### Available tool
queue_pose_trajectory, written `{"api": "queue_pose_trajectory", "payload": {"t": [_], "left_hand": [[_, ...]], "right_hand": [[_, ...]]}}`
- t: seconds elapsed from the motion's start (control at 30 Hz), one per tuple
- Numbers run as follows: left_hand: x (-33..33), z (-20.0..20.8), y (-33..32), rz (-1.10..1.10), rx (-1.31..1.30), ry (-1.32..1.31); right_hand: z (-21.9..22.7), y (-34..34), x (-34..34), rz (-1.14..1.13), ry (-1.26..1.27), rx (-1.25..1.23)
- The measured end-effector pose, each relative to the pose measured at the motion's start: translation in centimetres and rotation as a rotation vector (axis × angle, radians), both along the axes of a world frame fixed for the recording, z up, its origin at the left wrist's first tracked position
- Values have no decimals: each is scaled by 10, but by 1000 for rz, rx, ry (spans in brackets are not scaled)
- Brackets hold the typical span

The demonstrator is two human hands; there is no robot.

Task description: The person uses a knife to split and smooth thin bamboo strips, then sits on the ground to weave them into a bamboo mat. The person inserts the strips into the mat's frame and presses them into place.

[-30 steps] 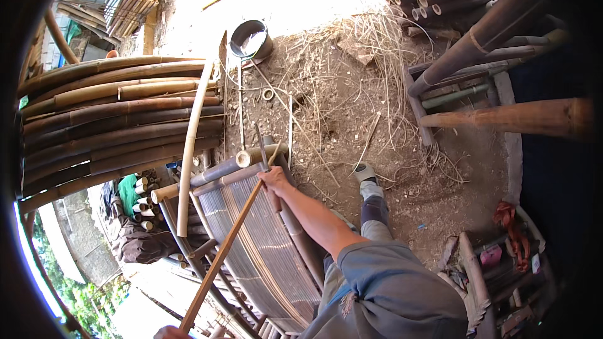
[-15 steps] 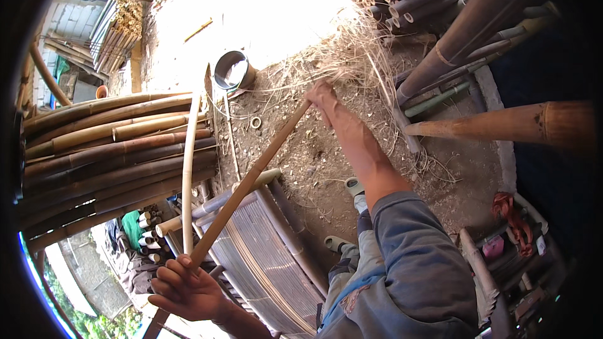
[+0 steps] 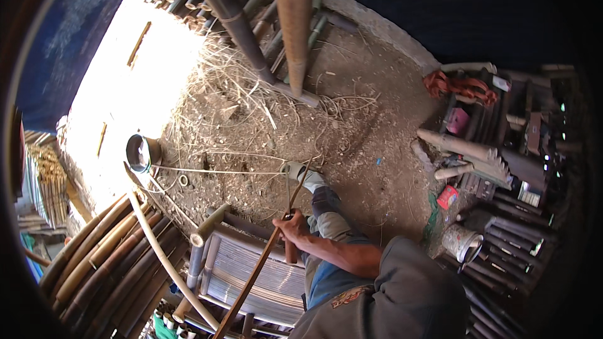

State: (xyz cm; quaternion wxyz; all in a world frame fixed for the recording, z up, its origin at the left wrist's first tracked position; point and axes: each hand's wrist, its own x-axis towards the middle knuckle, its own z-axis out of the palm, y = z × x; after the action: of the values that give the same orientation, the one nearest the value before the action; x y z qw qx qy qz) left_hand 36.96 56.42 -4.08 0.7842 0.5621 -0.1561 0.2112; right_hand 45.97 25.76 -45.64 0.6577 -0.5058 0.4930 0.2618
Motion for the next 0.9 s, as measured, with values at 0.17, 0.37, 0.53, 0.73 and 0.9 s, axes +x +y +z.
{"api": "queue_pose_trajectory", "payload": {"t": [0.17, 0.37, 0.53, 0.73, 0.9], "left_hand": [[71, -145, -117, 85, -371, 222], [98, -274, -224, -28, -215, 670], [127, -201, -147, 349, -175, 506], [60, -71, -83, 469, 99, 345], [8, -48, -103, 794, 119, 147]], "right_hand": [[-61, -184, 49, -180, -225, -385], [-220, -330, 129, -144, -172, -560], [-274, -93, 81, 84, -60, -619], [-133, 167, 204, 255, -288, 203], [-61, 238, 249, 403, -460, 121]]}}
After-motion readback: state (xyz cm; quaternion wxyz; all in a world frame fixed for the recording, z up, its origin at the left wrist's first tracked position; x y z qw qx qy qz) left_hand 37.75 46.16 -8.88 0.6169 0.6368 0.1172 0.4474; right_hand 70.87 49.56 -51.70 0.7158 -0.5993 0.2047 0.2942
